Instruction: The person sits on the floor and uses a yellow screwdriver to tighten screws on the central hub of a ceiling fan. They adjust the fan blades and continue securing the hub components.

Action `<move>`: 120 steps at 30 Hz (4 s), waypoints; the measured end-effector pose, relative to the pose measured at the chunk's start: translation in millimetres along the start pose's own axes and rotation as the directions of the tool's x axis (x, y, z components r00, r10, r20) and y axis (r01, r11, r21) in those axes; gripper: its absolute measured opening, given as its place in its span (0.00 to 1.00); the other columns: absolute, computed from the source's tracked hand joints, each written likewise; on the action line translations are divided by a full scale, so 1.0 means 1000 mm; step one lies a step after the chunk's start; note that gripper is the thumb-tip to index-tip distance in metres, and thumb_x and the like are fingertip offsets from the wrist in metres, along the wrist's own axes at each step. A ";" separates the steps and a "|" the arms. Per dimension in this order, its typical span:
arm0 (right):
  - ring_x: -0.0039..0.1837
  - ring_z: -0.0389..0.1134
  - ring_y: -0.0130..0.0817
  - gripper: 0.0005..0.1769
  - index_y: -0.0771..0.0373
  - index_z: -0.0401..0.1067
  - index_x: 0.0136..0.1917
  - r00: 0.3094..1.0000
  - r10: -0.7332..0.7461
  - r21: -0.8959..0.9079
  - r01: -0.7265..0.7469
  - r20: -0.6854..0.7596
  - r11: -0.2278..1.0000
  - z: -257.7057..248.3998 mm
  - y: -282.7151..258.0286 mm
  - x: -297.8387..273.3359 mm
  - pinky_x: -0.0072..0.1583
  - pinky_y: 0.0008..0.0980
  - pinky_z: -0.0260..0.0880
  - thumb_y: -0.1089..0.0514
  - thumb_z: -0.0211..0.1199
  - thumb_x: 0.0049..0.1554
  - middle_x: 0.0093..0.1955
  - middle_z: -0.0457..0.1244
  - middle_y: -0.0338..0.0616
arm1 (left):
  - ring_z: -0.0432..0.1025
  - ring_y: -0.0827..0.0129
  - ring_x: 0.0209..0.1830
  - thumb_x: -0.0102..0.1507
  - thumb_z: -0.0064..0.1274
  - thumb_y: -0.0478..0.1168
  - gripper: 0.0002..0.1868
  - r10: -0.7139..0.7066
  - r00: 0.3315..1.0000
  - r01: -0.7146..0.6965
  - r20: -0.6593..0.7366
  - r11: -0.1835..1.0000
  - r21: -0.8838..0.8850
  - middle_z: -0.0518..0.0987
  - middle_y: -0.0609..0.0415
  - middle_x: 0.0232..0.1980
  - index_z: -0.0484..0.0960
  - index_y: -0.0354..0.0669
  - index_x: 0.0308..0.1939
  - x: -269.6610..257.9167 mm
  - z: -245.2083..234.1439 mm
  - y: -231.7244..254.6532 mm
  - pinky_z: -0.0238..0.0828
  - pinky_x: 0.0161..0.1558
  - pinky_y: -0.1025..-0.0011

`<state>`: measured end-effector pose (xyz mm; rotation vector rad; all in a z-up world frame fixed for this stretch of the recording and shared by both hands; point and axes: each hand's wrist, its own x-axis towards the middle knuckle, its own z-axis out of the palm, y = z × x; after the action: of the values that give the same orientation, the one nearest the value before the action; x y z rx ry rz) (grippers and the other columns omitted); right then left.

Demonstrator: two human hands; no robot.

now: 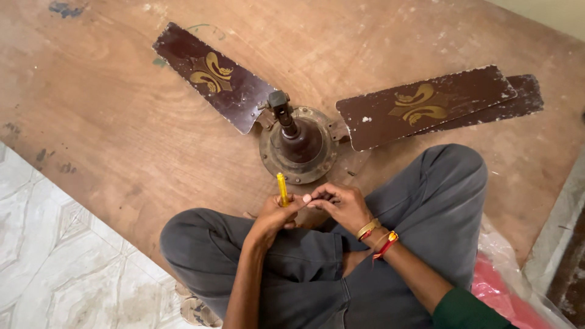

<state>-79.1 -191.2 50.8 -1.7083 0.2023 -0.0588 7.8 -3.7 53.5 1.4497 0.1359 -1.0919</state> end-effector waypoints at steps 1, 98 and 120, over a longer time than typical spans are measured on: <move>0.46 0.74 0.22 0.08 0.68 0.78 0.50 0.999 0.037 0.067 -0.037 0.008 0.997 0.001 0.001 0.002 0.48 0.24 0.77 0.65 0.69 0.56 0.45 0.73 0.40 | 0.55 0.83 0.18 0.62 0.64 0.47 0.13 0.009 1.000 -0.009 0.007 1.000 -0.026 0.65 0.68 0.22 0.79 0.43 0.36 0.000 -0.001 0.000 0.50 0.20 0.78; 0.56 0.63 0.40 0.17 0.54 0.75 0.48 0.972 -0.203 -0.991 0.131 0.121 0.040 -0.058 0.009 0.122 0.56 0.44 0.54 0.53 0.66 0.43 0.48 0.65 0.42 | 0.72 0.67 0.58 0.69 0.45 0.56 0.22 0.379 0.870 -0.411 -0.315 0.911 -0.037 0.73 0.58 0.59 0.83 0.46 0.53 0.065 -0.019 -0.052 0.74 0.50 0.67; 0.44 0.67 0.44 0.21 0.57 0.77 0.36 0.975 -0.215 -0.992 0.074 0.051 0.098 -0.053 0.024 0.129 0.58 0.48 0.54 0.48 0.53 0.66 0.40 0.70 0.47 | 0.73 0.66 0.60 0.70 0.44 0.57 0.24 0.365 0.879 -0.394 -0.308 0.918 -0.036 0.76 0.57 0.60 0.82 0.44 0.55 0.071 -0.023 -0.056 0.74 0.52 0.66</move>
<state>37.1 -267.4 24.7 -3.1825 0.1415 -0.2029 21.7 -7.5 -38.5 1.4673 0.1070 -0.5361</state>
